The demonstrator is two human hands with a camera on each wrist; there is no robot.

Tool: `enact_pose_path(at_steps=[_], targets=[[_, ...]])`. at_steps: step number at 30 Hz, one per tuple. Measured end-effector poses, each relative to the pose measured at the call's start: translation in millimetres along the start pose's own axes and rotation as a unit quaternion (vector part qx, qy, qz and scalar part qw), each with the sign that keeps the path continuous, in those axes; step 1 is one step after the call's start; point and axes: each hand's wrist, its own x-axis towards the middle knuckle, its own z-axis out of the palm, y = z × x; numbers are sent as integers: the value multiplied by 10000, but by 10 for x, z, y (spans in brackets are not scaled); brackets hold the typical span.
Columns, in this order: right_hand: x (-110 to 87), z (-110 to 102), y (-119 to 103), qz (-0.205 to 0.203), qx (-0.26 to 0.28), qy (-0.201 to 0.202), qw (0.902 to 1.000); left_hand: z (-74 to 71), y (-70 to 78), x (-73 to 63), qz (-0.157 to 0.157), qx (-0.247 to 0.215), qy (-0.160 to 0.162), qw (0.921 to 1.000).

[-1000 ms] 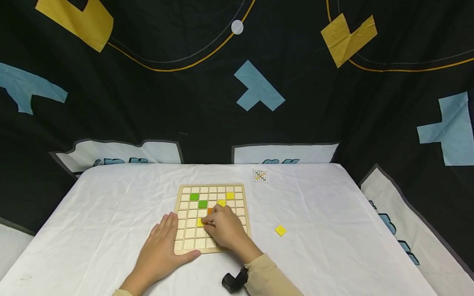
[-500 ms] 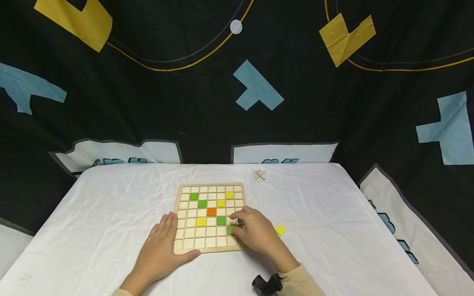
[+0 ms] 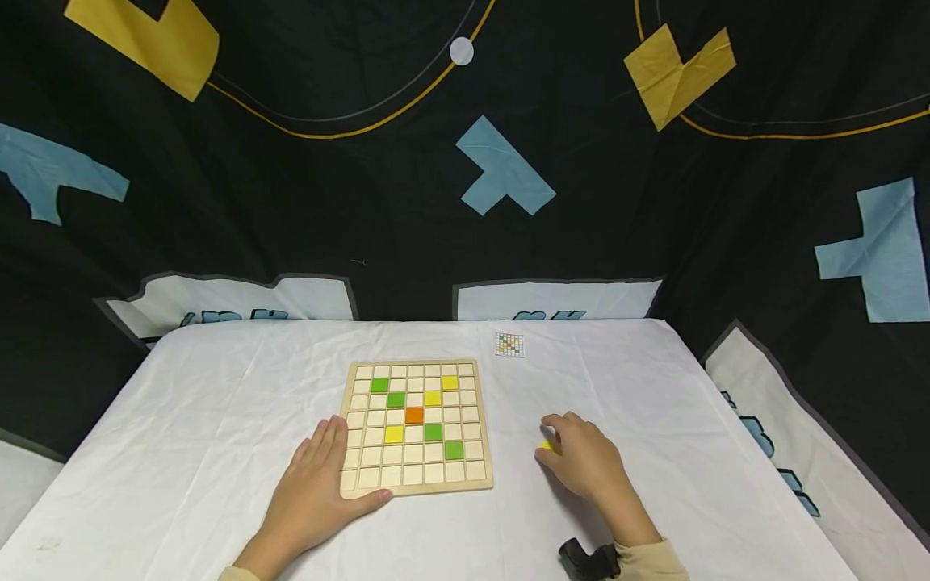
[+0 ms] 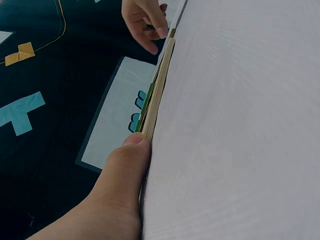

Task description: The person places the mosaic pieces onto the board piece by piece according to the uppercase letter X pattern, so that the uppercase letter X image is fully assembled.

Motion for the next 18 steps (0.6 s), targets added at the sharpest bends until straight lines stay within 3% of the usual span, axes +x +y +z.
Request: enact_pose_path(at_steps=[9,18], targets=[[-37,-17,46,152,50,-233,9996,1,-2,3,-37,-42,-40,10000],[64,120,-363,-179,789,215,9965,-10,-3,4,-23,-77,-12,10000]])
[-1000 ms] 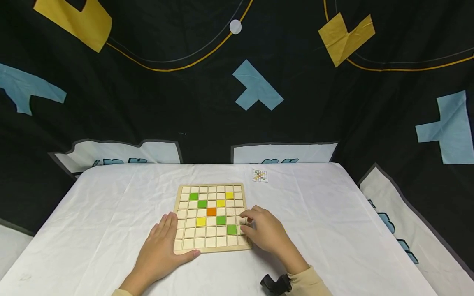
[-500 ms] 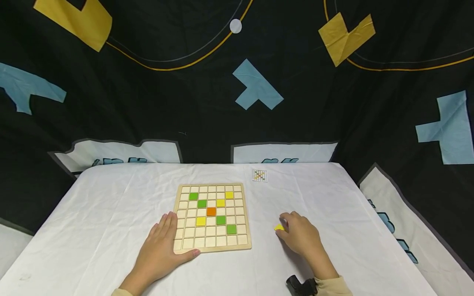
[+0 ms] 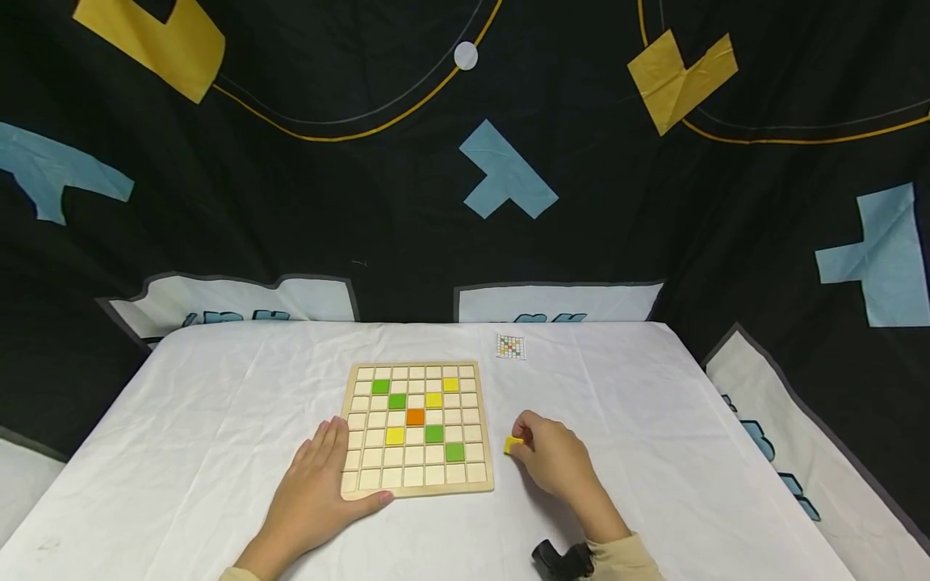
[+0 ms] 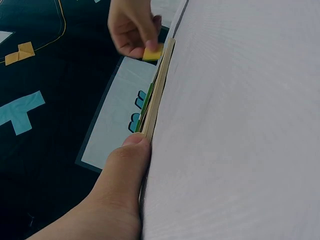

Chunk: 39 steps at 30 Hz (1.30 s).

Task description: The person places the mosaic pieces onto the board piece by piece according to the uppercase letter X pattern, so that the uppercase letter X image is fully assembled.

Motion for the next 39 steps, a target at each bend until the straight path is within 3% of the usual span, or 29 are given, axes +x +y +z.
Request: enact_pose_path(at_steps=[12,21,27,39], targets=[[136,456,-734,-1127,928,-239,9890,-11,21,0,53,29,47,10000],[191,762,-1173,-1434,1237,-376,9812,-11,12,3,109,88,107,9998],[212,890,-1293,-1745,984,-147,9796,0,5,-3,161,130,192,9996],[191,932,-1317,-1887,747,7,9792,-2,-3,-6,150,106,179,9997]])
